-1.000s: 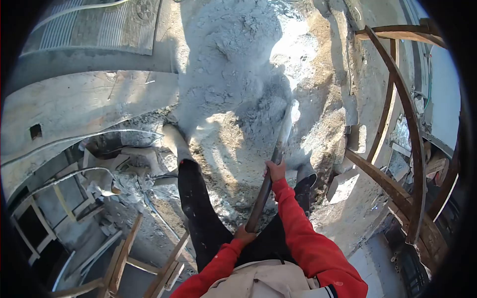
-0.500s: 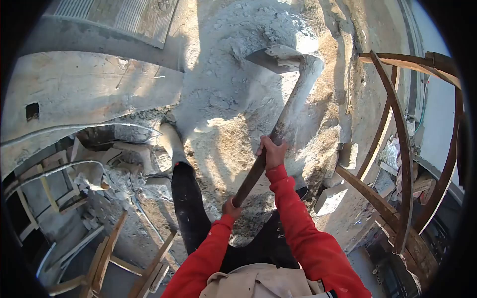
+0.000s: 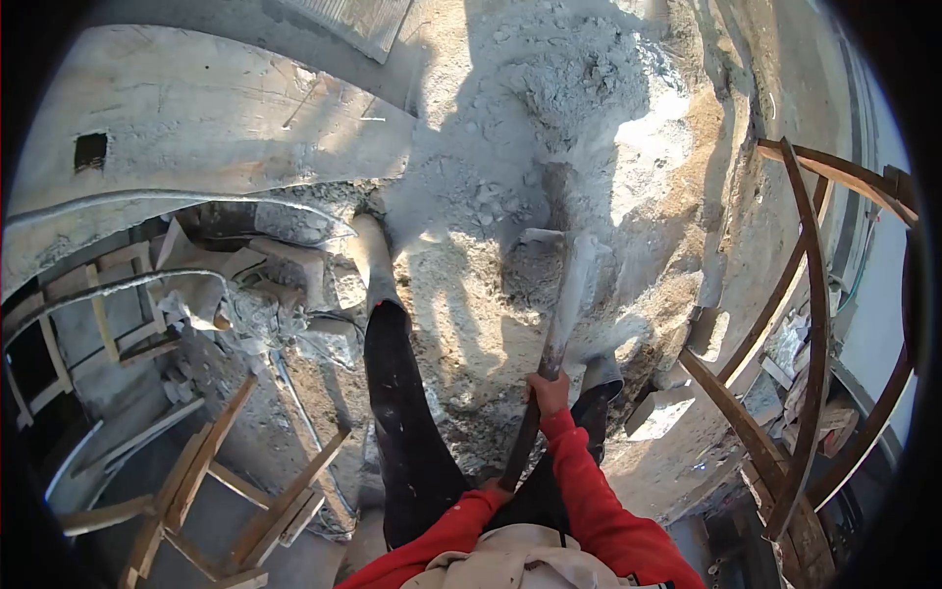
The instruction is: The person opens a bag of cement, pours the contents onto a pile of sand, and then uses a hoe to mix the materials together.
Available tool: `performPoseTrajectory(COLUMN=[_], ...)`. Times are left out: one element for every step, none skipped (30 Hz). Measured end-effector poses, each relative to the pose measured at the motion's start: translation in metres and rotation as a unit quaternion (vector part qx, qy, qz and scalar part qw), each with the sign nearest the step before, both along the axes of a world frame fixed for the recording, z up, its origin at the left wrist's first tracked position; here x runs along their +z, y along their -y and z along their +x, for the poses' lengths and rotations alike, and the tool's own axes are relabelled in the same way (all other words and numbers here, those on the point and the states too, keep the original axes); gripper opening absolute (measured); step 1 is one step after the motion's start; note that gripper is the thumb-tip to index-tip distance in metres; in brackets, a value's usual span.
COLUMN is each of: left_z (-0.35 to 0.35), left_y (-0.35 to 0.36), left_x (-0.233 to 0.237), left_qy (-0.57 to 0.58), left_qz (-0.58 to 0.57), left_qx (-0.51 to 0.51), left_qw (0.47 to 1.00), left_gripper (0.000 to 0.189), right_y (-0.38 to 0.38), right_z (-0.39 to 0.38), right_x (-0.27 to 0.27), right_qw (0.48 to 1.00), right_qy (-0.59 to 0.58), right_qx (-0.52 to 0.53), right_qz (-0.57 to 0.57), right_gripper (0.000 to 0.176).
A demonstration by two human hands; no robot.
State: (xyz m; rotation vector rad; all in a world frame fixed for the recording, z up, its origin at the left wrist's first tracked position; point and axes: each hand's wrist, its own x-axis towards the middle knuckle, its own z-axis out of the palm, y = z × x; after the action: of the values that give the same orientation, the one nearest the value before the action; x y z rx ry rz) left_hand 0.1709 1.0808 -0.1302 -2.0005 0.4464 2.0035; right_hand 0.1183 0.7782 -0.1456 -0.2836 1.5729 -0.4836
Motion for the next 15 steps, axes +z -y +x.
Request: performPoseTrajectory(left_z=[0.001, 0.003, 0.012, 0.019, 0.028, 0.039, 0.055, 0.073, 0.089, 0.103, 0.110, 0.109, 0.104, 0.097, 0.087], left_y=[0.013, 0.028, 0.075, 0.099, 0.124, 0.146, 0.179, 0.207, 0.222, 0.236, 0.238, 0.236, 0.231, 0.219, 0.210], left_x=[0.007, 0.005, 0.014, 0.004, -0.011, -0.027, -0.033, -0.036, -0.044, -0.054, -0.056, -0.055, -0.051, -0.043, -0.037], left_qy=[-0.038, -0.012, 0.012, -0.006, -0.022, 0.021, 0.033, 0.045, 0.047, 0.006, -0.034, -0.031, -0.054, -0.074, -0.070], left_qz=[-0.046, -0.068, -0.083, -0.108, -0.137, -0.232, -0.254, -0.277, -0.279, -0.235, -0.183, -0.183, -0.145, -0.100, -0.070], left_qx=[0.048, 0.064, 0.082, 0.138, 0.191, 0.165, 0.171, 0.176, 0.177, 0.225, 0.274, 0.276, 0.340, 0.400, 0.410], left_qw=[0.997, 0.996, 0.993, 0.985, 0.972, 0.958, 0.951, 0.943, 0.943, 0.946, 0.944, 0.943, 0.927, 0.908, 0.907], left_gripper=[0.049, 0.048, 0.048, 0.046, 0.045, 0.043, 0.040, 0.037, 0.037, 0.033, 0.028, 0.028, 0.024, 0.021, 0.017], right_y=[0.017, 0.034, 0.051, 0.075, 0.109, 0.138, 0.161, 0.186, 0.206, 0.221, 0.222, 0.219, 0.214, 0.199, 0.184], right_z=[0.005, 0.008, 0.013, 0.025, 0.043, 0.062, 0.079, 0.101, 0.121, 0.137, 0.149, 0.160, 0.167, 0.164, 0.156], right_x=[0.012, 0.023, 0.035, 0.040, 0.050, 0.051, 0.031, 0.028, 0.014, -0.002, -0.022, -0.048, -0.071, -0.092, -0.111], right_qw=[1.000, 0.999, 0.997, 0.994, 0.990, 0.982, 0.968, 0.962, 0.962, 0.960, 0.961, 0.971, 0.977, 0.979, 0.979], right_qy=[-0.002, 0.024, 0.047, 0.039, 0.049, 0.065, 0.033, 0.056, 0.058, 0.061, 0.063, 0.011, -0.041, -0.039, -0.051], right_qx=[0.003, 0.020, 0.038, 0.052, 0.056, 0.055, 0.088, 0.080, 0.086, 0.093, 0.096, 0.109, 0.119, 0.116, 0.156], right_qz=[-0.005, -0.027, -0.041, -0.093, -0.122, -0.171, -0.234, -0.255, -0.254, -0.256, -0.253, -0.212, -0.171, -0.164, -0.120], right_gripper=[0.015, 0.015, 0.016, 0.017, 0.022, 0.025, 0.028, 0.030, 0.032, 0.033, 0.033, 0.031, 0.028, 0.028, 0.033])
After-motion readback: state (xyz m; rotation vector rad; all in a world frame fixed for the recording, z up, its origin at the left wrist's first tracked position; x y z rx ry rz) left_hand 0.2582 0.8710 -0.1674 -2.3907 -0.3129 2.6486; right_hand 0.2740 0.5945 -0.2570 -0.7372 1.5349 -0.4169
